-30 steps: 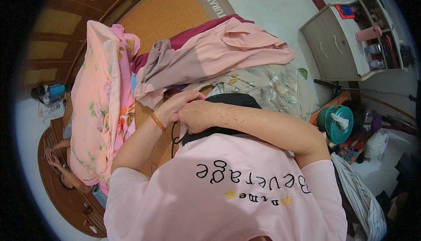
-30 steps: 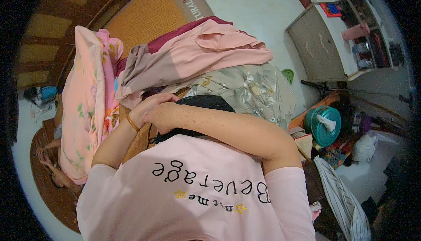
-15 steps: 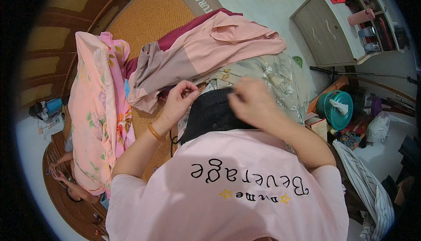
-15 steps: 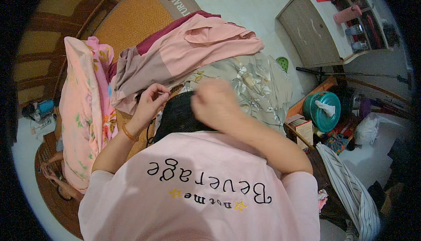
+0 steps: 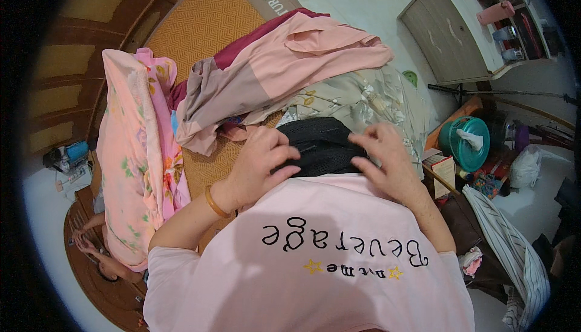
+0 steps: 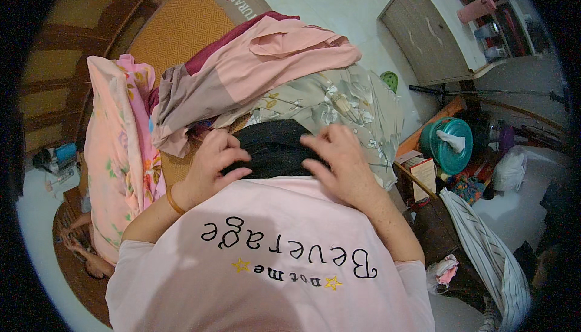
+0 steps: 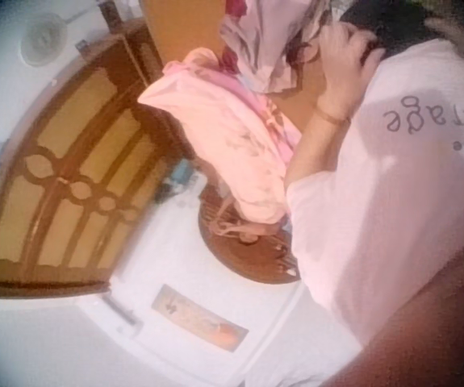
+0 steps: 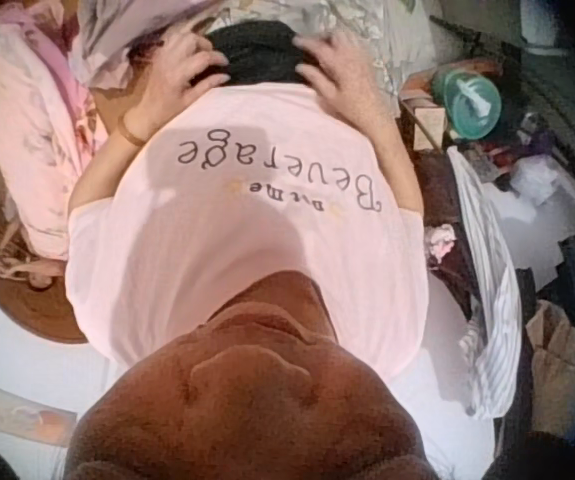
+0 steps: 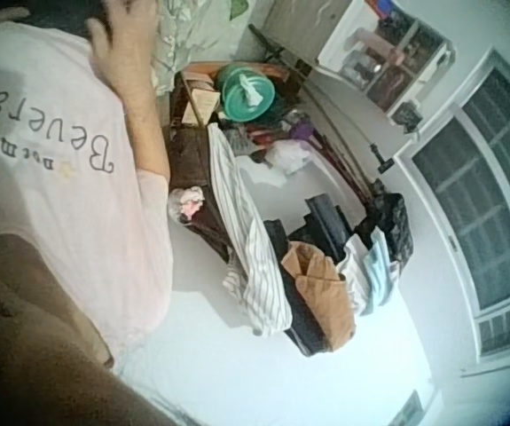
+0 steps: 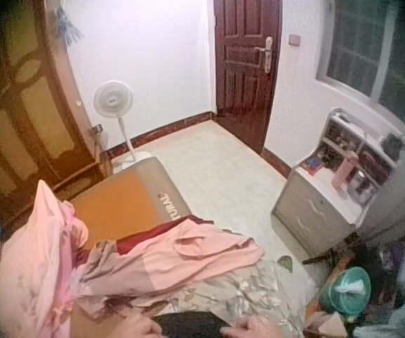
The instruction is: The person sits on a mat and folds several garments one by one, including a pink shirt, a maroon shirt, a blue towel, and patterned pants. Each item is smoothed, folded into a compact rectangle, and stacked on the mat.
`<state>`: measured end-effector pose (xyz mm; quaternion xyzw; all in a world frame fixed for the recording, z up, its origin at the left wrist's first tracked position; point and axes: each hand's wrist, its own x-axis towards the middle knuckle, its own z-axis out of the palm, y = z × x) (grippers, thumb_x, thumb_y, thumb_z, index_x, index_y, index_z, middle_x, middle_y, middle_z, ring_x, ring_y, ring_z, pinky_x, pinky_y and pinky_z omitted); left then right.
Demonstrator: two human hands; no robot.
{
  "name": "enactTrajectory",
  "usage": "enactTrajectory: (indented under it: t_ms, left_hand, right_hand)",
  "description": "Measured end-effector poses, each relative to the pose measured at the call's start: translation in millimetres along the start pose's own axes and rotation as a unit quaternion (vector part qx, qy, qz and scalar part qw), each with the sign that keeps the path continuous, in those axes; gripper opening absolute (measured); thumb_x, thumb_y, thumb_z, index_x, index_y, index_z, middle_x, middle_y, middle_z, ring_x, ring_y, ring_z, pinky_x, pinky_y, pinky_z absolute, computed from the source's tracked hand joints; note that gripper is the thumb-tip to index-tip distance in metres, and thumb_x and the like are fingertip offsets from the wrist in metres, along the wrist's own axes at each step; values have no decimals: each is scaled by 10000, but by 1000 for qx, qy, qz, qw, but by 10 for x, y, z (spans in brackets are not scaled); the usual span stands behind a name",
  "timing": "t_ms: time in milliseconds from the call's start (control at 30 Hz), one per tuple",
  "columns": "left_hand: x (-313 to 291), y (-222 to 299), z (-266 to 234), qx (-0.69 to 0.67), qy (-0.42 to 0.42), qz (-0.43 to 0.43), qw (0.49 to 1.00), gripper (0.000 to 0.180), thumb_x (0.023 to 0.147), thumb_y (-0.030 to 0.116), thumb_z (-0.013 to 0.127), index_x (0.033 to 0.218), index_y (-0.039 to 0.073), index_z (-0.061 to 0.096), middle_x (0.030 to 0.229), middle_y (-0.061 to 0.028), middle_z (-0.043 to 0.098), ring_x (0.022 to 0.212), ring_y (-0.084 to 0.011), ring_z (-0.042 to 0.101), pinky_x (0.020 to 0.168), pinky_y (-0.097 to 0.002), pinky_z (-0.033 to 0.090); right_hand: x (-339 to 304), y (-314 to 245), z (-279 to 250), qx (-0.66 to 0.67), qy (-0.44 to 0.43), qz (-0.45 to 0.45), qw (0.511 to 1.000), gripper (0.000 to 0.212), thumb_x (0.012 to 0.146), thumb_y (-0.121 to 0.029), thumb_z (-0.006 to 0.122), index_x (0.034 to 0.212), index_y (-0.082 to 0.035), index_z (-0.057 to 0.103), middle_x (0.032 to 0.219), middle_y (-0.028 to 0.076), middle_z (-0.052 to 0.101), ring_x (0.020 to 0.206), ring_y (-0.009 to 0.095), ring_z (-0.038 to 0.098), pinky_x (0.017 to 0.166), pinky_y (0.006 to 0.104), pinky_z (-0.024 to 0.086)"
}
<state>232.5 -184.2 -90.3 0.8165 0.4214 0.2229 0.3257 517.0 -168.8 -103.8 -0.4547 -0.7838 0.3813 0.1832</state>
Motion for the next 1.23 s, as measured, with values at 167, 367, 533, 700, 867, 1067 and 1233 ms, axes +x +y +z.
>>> enactTrajectory:
  t_ms: [167,367,533,700,867,1067,1233]
  left_hand:
    - [-43,-47,7,-20,-63,79,995,171,736,199,708,812,83,608,796,-56,491,783,-255,468,716,-358,346]
    - [-5,-1,83,93,8,2,996,291,714,245,723,897,61,593,843,-78,495,821,-265,470,755,-377,353]
    - [100,93,66,179,-47,13,983,569,617,326,771,1072,61,554,948,-94,485,896,-270,461,805,-378,348]
    - [150,116,100,251,-41,7,967,706,515,365,800,1102,64,548,962,-81,479,913,-261,459,794,-376,343]
    - [153,121,165,246,-47,-22,968,753,500,345,815,1136,64,527,983,-88,475,934,-261,457,781,-372,344]
    - [129,112,181,192,-48,-51,979,752,527,270,823,1167,41,501,1042,-115,472,987,-295,456,834,-403,354]
    - [80,98,118,161,-62,-43,984,758,554,237,815,1203,39,478,1127,-148,461,1065,-319,441,912,-428,346]
  right_hand:
    - [72,-172,-99,43,-170,-145,974,198,813,-218,642,814,-21,625,805,91,509,846,266,498,782,372,390]
    - [40,-143,101,38,-96,-34,994,148,822,-169,609,846,-28,647,793,143,614,744,317,610,663,421,477]
    - [186,-180,304,-86,-99,-11,991,246,799,-97,595,1015,23,603,771,157,607,744,331,615,635,416,490]
    - [290,-245,311,-113,-82,-31,990,262,743,-31,564,987,63,576,784,179,624,722,336,638,605,427,508]
    - [356,-199,320,-115,-96,-65,987,231,727,-34,586,944,39,557,716,150,634,699,340,647,588,419,510]
    - [402,-225,427,-214,-105,-52,970,199,673,-49,625,845,-33,526,697,105,620,683,273,653,568,397,503]
    - [412,-204,465,-232,-69,-99,965,228,641,-63,642,823,-44,507,690,106,616,669,275,651,564,373,512]
